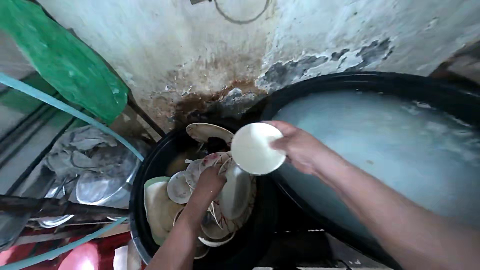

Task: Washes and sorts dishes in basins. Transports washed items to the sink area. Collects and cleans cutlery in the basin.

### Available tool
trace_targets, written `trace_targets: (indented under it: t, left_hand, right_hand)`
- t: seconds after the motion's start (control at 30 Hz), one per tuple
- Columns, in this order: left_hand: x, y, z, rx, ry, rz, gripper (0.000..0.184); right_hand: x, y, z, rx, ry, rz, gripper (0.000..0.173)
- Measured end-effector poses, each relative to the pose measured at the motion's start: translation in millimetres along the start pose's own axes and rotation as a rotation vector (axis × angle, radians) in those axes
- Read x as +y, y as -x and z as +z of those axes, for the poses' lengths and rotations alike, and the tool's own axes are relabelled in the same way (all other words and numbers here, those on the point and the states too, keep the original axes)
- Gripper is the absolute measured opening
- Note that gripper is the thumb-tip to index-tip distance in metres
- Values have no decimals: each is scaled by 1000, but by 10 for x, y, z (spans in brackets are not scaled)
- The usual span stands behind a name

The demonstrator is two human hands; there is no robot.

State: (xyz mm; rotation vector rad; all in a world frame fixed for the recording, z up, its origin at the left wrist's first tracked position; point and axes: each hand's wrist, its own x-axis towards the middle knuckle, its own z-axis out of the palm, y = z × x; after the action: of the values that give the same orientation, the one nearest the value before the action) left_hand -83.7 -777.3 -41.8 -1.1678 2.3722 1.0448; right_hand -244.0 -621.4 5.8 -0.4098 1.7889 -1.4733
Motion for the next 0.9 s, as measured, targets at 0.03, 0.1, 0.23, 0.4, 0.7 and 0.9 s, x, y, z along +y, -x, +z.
trace_targets:
  t: [0.03,0.1,0.23,0.4,0.7,0.9]
  left_hand:
    - [60,1,-5,14,-25,13,32]
    - [172,18,-23,30,-183,55,38]
    - [83,29,-64,67,-71,7,35]
    - [-357,481,-172,434,188,243,22]
    - [-87,407,-425,740,922,218,19]
    - [1203,169,91,448,663,240,25]
  right_hand:
    - [-36,-35,135,-33,62,-80,56]
    - [-79,-66,357,-60,261,-317,56]
    - [-135,-27,466,31,729,-714,59]
    - [62,95,-140,216,774,-840,53]
    - [1076,838,-1730,686,532,-195,52]
    - [1372,1178,-2081,711,652,-162,52]
